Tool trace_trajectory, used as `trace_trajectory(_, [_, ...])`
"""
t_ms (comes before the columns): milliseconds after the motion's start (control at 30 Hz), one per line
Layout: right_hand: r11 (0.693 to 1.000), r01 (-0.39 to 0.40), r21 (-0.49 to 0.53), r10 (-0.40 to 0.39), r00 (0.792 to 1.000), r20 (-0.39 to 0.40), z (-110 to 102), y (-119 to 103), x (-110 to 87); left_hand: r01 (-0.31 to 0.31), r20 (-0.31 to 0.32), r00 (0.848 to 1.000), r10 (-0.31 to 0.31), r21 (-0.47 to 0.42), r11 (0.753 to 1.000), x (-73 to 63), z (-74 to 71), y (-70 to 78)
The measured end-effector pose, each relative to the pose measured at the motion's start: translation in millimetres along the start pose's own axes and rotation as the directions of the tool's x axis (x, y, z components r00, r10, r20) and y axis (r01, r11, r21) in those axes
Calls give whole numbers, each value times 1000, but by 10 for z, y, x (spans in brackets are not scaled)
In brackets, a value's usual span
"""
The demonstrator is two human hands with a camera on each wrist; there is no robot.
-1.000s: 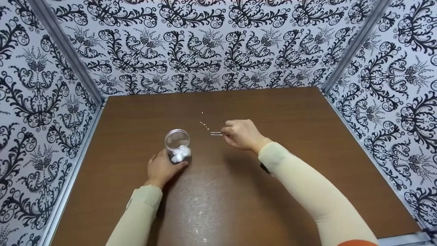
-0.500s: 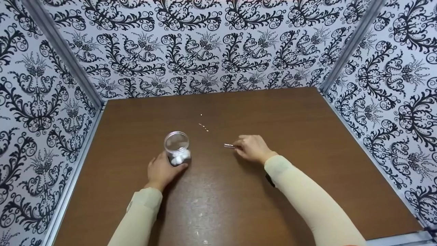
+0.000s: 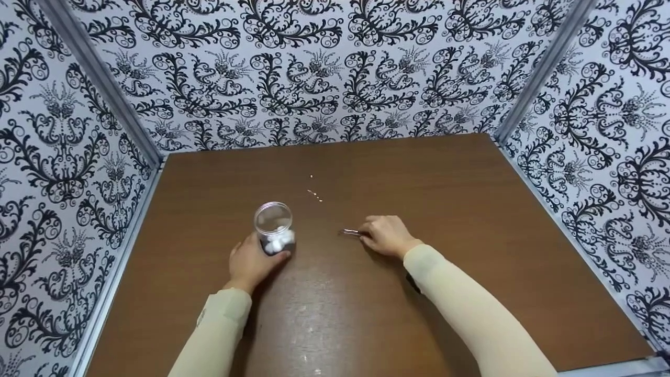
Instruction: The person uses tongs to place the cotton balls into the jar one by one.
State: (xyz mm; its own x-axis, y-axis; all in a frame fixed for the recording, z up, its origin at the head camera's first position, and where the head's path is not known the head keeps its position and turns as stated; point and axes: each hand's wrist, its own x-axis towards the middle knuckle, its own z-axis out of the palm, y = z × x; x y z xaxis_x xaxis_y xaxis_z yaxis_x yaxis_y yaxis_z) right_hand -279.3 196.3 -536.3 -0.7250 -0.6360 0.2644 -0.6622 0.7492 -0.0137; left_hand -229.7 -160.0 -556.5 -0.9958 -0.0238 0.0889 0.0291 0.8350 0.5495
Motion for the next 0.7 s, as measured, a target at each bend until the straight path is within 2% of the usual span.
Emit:
trace_trajectory(500, [1000,-13,18,14,999,-36,36,-13,-26,8,1,1000,-8,16,1000,19,8,-9])
trace_trajectory(700, [998,-39,49,38,999,16,-15,8,-59,12,11,1000,-12,4,1000,14,-5,-18])
